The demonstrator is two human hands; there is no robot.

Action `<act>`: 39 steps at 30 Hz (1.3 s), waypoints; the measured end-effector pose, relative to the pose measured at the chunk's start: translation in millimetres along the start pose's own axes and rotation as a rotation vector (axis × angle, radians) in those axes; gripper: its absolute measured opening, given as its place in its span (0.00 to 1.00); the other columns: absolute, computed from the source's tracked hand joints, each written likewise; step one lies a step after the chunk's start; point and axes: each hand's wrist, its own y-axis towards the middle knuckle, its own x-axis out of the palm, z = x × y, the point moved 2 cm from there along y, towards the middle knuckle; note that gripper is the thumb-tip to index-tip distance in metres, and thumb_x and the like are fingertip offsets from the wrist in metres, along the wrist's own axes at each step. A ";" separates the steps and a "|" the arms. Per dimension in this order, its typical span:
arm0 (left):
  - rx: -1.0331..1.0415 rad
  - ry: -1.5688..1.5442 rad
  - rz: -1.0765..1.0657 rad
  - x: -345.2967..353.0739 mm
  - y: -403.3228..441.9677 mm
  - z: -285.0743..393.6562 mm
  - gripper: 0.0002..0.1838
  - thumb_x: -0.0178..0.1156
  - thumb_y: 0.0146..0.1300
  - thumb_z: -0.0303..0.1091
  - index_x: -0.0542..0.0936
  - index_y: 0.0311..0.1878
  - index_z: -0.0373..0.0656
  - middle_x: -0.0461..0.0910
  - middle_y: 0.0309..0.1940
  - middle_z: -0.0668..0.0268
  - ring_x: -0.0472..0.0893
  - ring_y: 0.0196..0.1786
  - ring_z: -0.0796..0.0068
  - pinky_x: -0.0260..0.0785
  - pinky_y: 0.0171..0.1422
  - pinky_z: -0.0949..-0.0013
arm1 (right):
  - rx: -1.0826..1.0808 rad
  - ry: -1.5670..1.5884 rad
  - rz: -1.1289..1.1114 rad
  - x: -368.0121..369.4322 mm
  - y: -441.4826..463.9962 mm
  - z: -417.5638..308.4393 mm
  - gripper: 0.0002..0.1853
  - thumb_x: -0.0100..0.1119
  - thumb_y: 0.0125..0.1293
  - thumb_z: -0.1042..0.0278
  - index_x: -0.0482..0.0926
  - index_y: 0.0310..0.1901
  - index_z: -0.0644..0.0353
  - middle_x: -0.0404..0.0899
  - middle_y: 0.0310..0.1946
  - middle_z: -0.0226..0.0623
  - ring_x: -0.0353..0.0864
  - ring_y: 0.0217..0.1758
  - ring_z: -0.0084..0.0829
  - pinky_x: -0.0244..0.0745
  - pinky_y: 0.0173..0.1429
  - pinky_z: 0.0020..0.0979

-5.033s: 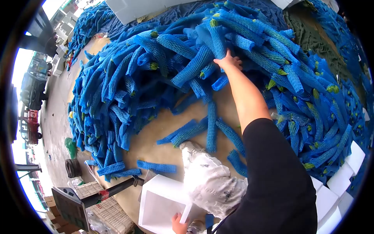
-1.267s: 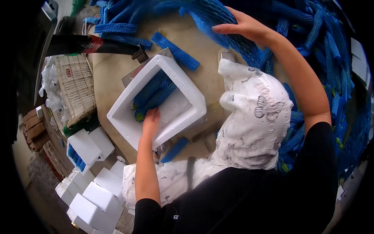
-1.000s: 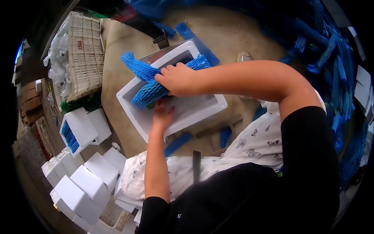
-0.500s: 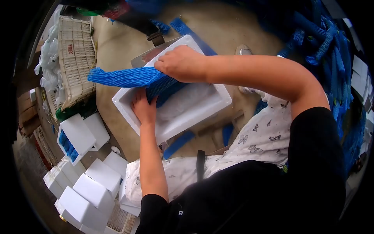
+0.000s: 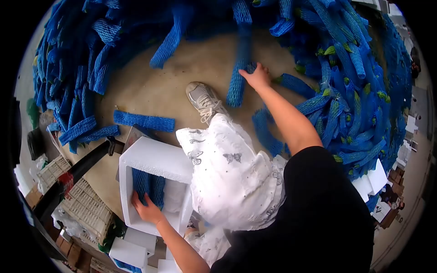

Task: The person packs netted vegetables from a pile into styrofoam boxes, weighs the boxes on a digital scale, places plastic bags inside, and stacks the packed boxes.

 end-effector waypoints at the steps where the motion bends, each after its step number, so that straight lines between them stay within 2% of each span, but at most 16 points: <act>1: -0.036 -0.049 0.001 0.0 -2.6 1.2 0.19 0.63 0.59 0.32 0.78 0.53 0.38 0.76 0.56 0.56 0.71 0.61 0.53 0.63 0.64 0.56 | 0.033 -0.117 0.064 5.5 -3.9 -18.4 0.43 0.65 0.46 0.34 0.72 0.58 0.58 0.67 0.61 0.48 0.65 0.64 0.47 0.62 0.66 0.47; 3: -0.012 0.009 0.011 5.5 -3.5 7.6 0.19 0.63 0.58 0.31 0.78 0.53 0.38 0.75 0.56 0.54 0.71 0.60 0.52 0.64 0.64 0.57 | 0.032 -0.158 0.095 25.9 -1.1 -48.5 0.40 0.70 0.40 0.39 0.74 0.54 0.55 0.67 0.60 0.44 0.63 0.61 0.45 0.51 0.70 0.51; 5: -0.066 0.022 0.121 12.4 -6.8 9.4 0.21 0.65 0.56 0.31 0.78 0.54 0.38 0.74 0.56 0.52 0.71 0.60 0.52 0.64 0.63 0.57 | -0.075 -0.090 0.377 34.8 -16.2 -56.9 0.35 0.71 0.40 0.47 0.75 0.51 0.53 0.67 0.60 0.42 0.63 0.62 0.46 0.50 0.70 0.50; 6: -0.061 0.026 0.101 12.4 -9.3 8.5 0.21 0.65 0.56 0.31 0.78 0.54 0.38 0.74 0.56 0.52 0.71 0.60 0.52 0.64 0.63 0.57 | -0.063 -0.105 0.369 30.7 -26.7 -46.0 0.35 0.71 0.40 0.47 0.75 0.51 0.53 0.67 0.60 0.42 0.63 0.62 0.46 0.50 0.70 0.50; 8: -0.044 0.004 0.169 15.9 -7.9 9.8 0.22 0.64 0.54 0.28 0.77 0.55 0.37 0.74 0.55 0.52 0.72 0.57 0.51 0.64 0.62 0.56 | -0.396 -0.120 0.486 15.7 -44.1 -40.3 0.29 0.72 0.41 0.55 0.74 0.47 0.53 0.66 0.59 0.40 0.64 0.62 0.48 0.50 0.71 0.50; 9: -0.038 0.003 0.165 16.1 -6.9 12.8 0.22 0.64 0.54 0.28 0.77 0.55 0.37 0.74 0.55 0.52 0.72 0.57 0.51 0.64 0.62 0.56 | -0.526 -0.087 0.429 23.7 -49.5 -30.0 0.30 0.73 0.41 0.60 0.72 0.49 0.52 0.66 0.60 0.39 0.64 0.62 0.49 0.54 0.69 0.49; 11: -0.084 0.133 0.131 9.0 -7.2 18.1 0.24 0.67 0.52 0.29 0.78 0.55 0.37 0.74 0.55 0.52 0.71 0.59 0.51 0.64 0.64 0.56 | -0.248 0.223 0.362 26.7 -64.4 -32.6 0.35 0.75 0.40 0.62 0.69 0.53 0.50 0.65 0.60 0.41 0.64 0.61 0.49 0.59 0.66 0.46; 15: -0.108 0.153 0.119 7.7 -2.0 17.8 0.25 0.68 0.51 0.29 0.78 0.55 0.37 0.74 0.55 0.52 0.72 0.59 0.51 0.64 0.64 0.56 | -0.147 0.239 0.387 46.9 -53.6 -57.4 0.39 0.75 0.39 0.68 0.66 0.57 0.51 0.63 0.60 0.47 0.64 0.60 0.51 0.64 0.64 0.42; 19: -0.097 0.097 0.130 11.2 -1.6 14.0 0.26 0.69 0.49 0.28 0.78 0.54 0.37 0.74 0.55 0.52 0.72 0.59 0.51 0.63 0.64 0.57 | -0.351 0.159 0.365 35.4 -74.0 -30.0 0.37 0.66 0.39 0.79 0.69 0.56 0.49 0.62 0.61 0.46 0.63 0.61 0.52 0.66 0.63 0.44; 21: -0.091 0.074 0.159 15.8 -2.6 18.1 0.25 0.69 0.48 0.27 0.78 0.53 0.37 0.74 0.55 0.52 0.72 0.59 0.51 0.63 0.64 0.57 | -0.593 0.200 0.167 18.8 -102.3 7.9 0.38 0.64 0.39 0.81 0.69 0.58 0.47 0.63 0.61 0.41 0.64 0.62 0.50 0.68 0.63 0.44; 24: -0.169 0.108 0.159 9.9 -2.9 30.3 0.24 0.70 0.48 0.28 0.79 0.52 0.38 0.77 0.51 0.54 0.73 0.58 0.51 0.64 0.62 0.57 | -0.417 0.122 0.079 14.0 -101.9 53.6 0.40 0.62 0.40 0.82 0.67 0.61 0.46 0.61 0.64 0.38 0.64 0.63 0.46 0.68 0.63 0.42; 28: 0.018 0.066 0.163 5.5 3.4 19.9 0.22 0.68 0.50 0.29 0.78 0.51 0.38 0.77 0.49 0.55 0.74 0.55 0.52 0.64 0.60 0.57 | -0.350 -0.325 0.194 -22.1 -73.9 64.2 0.58 0.76 0.37 0.51 0.51 0.72 0.42 0.56 0.67 0.41 0.62 0.66 0.43 0.48 0.72 0.49; 31: -0.162 0.044 0.104 -1.4 3.3 20.7 0.22 0.69 0.49 0.30 0.78 0.49 0.38 0.78 0.47 0.56 0.75 0.54 0.53 0.66 0.58 0.57 | -0.185 -0.396 -0.003 9.8 -70.6 67.4 0.63 0.77 0.36 0.48 0.46 0.73 0.43 0.55 0.67 0.46 0.61 0.67 0.47 0.48 0.73 0.47; 35: -0.011 0.331 0.156 -8.8 -8.2 22.8 0.20 0.68 0.49 0.29 0.76 0.47 0.38 0.76 0.46 0.56 0.75 0.51 0.54 0.68 0.53 0.58 | -0.109 -0.381 -0.143 10.5 -58.9 68.3 0.64 0.77 0.34 0.49 0.45 0.73 0.46 0.60 0.64 0.49 0.61 0.67 0.50 0.53 0.70 0.49; 37: -0.164 -0.027 0.157 -2.1 -23.8 0.5 0.19 0.66 0.50 0.27 0.76 0.46 0.36 0.76 0.43 0.54 0.74 0.50 0.51 0.67 0.53 0.55 | -0.087 -0.392 -0.228 7.1 -38.0 70.0 0.61 0.75 0.34 0.48 0.48 0.71 0.47 0.62 0.64 0.49 0.62 0.68 0.51 0.55 0.70 0.47; 39: -0.050 -0.078 0.064 -5.2 -32.1 -16.6 0.19 0.61 0.54 0.27 0.75 0.50 0.37 0.75 0.47 0.53 0.73 0.53 0.51 0.66 0.57 0.55 | -0.139 -0.299 -0.303 -11.3 -28.9 62.3 0.59 0.72 0.33 0.49 0.51 0.70 0.50 0.65 0.63 0.50 0.64 0.67 0.51 0.59 0.68 0.47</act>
